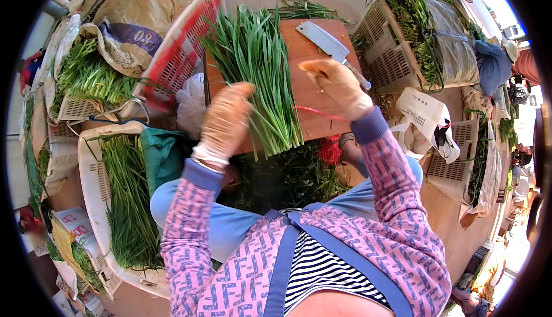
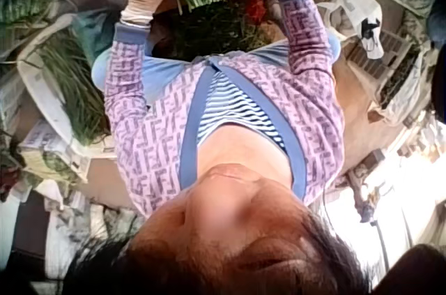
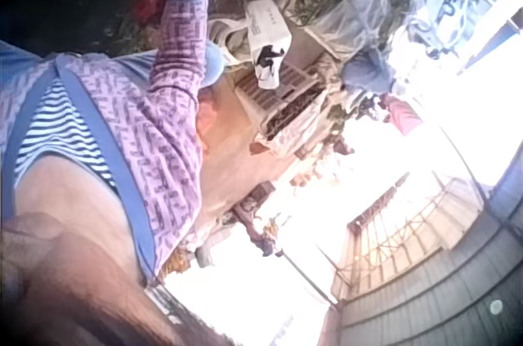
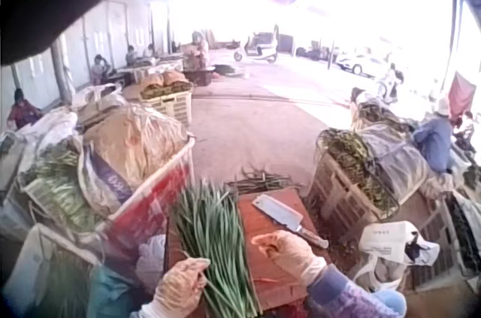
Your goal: The person sits on the ground at a market stall, gathering green onions from a basket, trimming the roots with a knife, and bundling them with rubber bands. The person also places a bundle into a plastic bag for a customer.
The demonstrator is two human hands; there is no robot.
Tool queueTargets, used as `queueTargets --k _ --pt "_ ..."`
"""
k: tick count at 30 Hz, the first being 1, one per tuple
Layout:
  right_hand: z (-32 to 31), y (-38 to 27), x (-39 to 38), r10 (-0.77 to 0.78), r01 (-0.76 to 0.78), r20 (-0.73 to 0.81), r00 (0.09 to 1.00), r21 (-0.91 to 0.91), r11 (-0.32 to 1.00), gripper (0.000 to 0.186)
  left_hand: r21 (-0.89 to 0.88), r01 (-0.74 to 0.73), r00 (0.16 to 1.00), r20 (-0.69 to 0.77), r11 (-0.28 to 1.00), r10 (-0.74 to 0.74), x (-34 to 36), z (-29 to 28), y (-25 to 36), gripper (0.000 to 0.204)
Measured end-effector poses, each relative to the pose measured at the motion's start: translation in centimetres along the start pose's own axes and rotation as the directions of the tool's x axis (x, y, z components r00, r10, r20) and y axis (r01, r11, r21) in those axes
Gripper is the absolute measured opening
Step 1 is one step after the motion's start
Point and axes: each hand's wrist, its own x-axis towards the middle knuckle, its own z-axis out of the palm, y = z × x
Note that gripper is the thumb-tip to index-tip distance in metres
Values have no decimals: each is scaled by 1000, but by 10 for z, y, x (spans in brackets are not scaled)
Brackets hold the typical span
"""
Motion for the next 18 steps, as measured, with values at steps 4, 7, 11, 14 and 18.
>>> queueTargets --k 4,7,11,14,18 --pt "43 9 73 -216 222 57 975 -360 906 30 -65 -334 853 405 940 331 20 52 20 42" --pt "65 -12 95 -105 300 308 946 -704 644 27 -54 -408 790 480 911 382 13 89 -6 45" --pt "72 -13 105 -67 435 484 873 -708 556 19 -146 -368 741 549 918 385 8 93 -13 43" --pt "68 -2 113 -75 234 259 963 -662 712 20 -196 -395 758 483 897 439 8 92 -14 38" --pt "-13 -41 43 -93 -64 182 979 705 706 22 -236 -374 777 448 897 441 4 92 -18 38"
